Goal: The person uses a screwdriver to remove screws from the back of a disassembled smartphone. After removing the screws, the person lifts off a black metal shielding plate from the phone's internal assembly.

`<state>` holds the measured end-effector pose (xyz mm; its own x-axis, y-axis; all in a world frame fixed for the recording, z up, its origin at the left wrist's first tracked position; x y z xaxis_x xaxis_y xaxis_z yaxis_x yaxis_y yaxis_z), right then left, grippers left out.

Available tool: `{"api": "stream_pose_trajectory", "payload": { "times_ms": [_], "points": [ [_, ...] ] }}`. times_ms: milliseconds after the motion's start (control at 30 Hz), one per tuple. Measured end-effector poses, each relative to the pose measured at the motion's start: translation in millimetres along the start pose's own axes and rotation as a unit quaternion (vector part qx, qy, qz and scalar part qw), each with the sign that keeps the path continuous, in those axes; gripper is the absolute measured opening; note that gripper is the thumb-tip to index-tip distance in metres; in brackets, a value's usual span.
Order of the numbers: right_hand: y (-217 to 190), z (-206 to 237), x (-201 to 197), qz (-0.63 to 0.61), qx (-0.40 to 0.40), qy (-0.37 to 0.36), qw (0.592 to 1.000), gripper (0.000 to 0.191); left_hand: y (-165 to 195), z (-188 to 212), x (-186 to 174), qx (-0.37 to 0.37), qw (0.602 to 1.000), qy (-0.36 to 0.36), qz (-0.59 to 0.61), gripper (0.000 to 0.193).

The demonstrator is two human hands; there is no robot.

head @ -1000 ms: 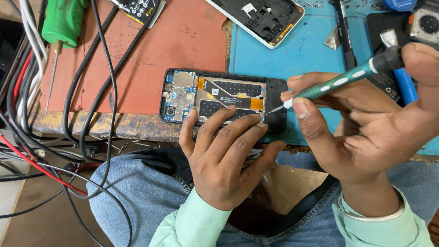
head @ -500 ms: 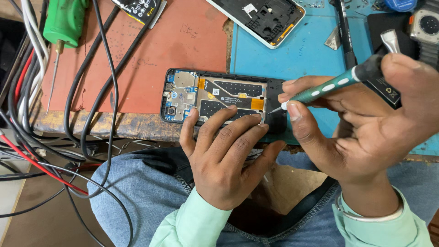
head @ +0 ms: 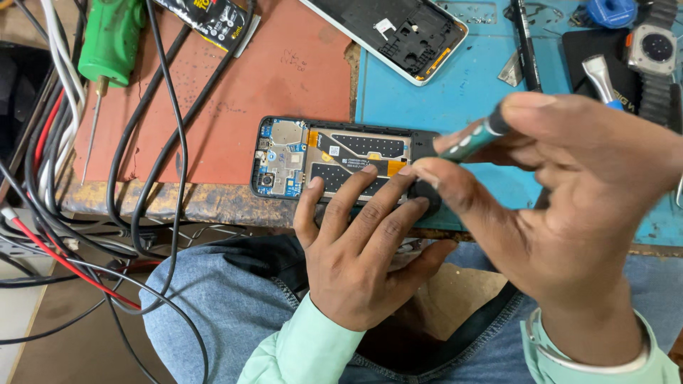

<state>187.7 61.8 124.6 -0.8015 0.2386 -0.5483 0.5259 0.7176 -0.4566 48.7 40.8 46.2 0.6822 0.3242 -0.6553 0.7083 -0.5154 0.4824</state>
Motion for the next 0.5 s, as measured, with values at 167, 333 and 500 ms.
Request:
{"api": "stream_pose_trajectory", "payload": {
  "times_ms": [167, 333, 500],
  "points": [
    [-10.0, -8.4, 1.9, -0.019, 0.039, 0.003, 0.999, 0.039, -2.0, -0.9, 1.6, 0.002, 1.000, -0.002, 0.001, 0.042],
    [-0.9, -9.9, 2.1, -0.091, 0.078, 0.020, 0.993, 0.045, -0.7, 0.0, 1.1, 0.006, 1.000, 0.004, -0.004, 0.041],
    [-6.1, -4.0, 0.7, 0.046, 0.007, -0.028, 0.999, 0.052, -0.9, 0.5, 0.5, 0.000, 1.000, -0.012, -0.002, 0.042]
  ]
}}
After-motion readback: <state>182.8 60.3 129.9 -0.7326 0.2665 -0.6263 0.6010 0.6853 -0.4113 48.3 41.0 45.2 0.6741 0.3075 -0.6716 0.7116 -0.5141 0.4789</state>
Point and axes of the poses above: each hand's wrist, its own z-axis away from the middle knuckle, its own x-axis out of the palm, y = z × x, the point moved 7 cm from there along -z, towards the middle knuckle, and after that the axes turned 8 degrees about -x, right-handed, at the moved point
